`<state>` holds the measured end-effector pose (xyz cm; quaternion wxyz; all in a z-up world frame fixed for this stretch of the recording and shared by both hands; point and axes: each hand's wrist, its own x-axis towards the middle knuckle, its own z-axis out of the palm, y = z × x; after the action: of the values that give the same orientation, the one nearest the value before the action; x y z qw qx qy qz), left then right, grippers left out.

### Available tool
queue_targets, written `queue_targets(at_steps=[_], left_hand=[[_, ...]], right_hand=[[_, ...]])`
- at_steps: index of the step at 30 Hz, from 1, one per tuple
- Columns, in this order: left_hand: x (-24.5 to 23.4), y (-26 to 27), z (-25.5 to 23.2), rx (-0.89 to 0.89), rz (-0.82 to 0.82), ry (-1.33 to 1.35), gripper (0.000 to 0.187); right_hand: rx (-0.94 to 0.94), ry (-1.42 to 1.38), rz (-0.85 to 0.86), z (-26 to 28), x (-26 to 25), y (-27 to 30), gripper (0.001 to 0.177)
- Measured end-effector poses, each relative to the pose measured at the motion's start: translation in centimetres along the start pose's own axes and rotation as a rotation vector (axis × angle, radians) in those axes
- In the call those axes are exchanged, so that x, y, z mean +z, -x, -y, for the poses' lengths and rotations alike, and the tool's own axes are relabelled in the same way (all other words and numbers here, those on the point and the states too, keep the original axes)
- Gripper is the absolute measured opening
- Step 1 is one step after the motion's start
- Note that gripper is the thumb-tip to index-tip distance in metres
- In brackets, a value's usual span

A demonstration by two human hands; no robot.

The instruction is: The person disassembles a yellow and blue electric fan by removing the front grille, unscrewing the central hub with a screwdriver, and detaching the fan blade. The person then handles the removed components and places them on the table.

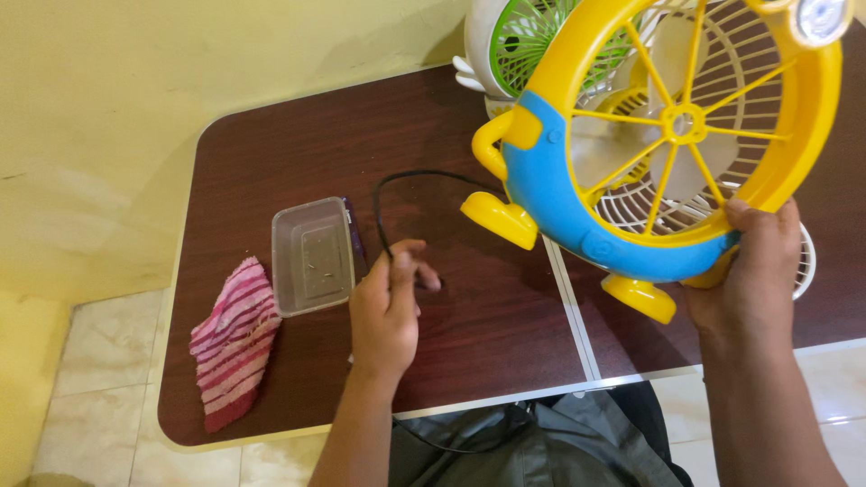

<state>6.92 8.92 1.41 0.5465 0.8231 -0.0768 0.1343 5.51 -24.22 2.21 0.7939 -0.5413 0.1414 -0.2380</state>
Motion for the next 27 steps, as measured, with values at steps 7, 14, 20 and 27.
queue_targets(at_steps=[7,14,20,27], left_hand=[[-1.4,-2.7,-0.5,-0.244,-0.021,-0.718,0.049],[-0.9,-1.3,-0.7,-0.041,-0.112,-0.484,0.026],[-2.0,0.8,0.5,-0.134,-0.081,-0.075,0.038],[-4.6,4.3,2.0,-0.220,-0.195,-0.117,0.064]], right_hand=[[-0.031,-0.177,0.188,2.3,0.7,0.8,0.047],[-0.118,-0.118,0.225,2.9,1.5,1.9,0.049],[0.017,-0.228,0.214,0.7,0.2,1.6,0.055],[0.035,-0.052,0.316,-4.0,-4.8,0.2,0.052]])
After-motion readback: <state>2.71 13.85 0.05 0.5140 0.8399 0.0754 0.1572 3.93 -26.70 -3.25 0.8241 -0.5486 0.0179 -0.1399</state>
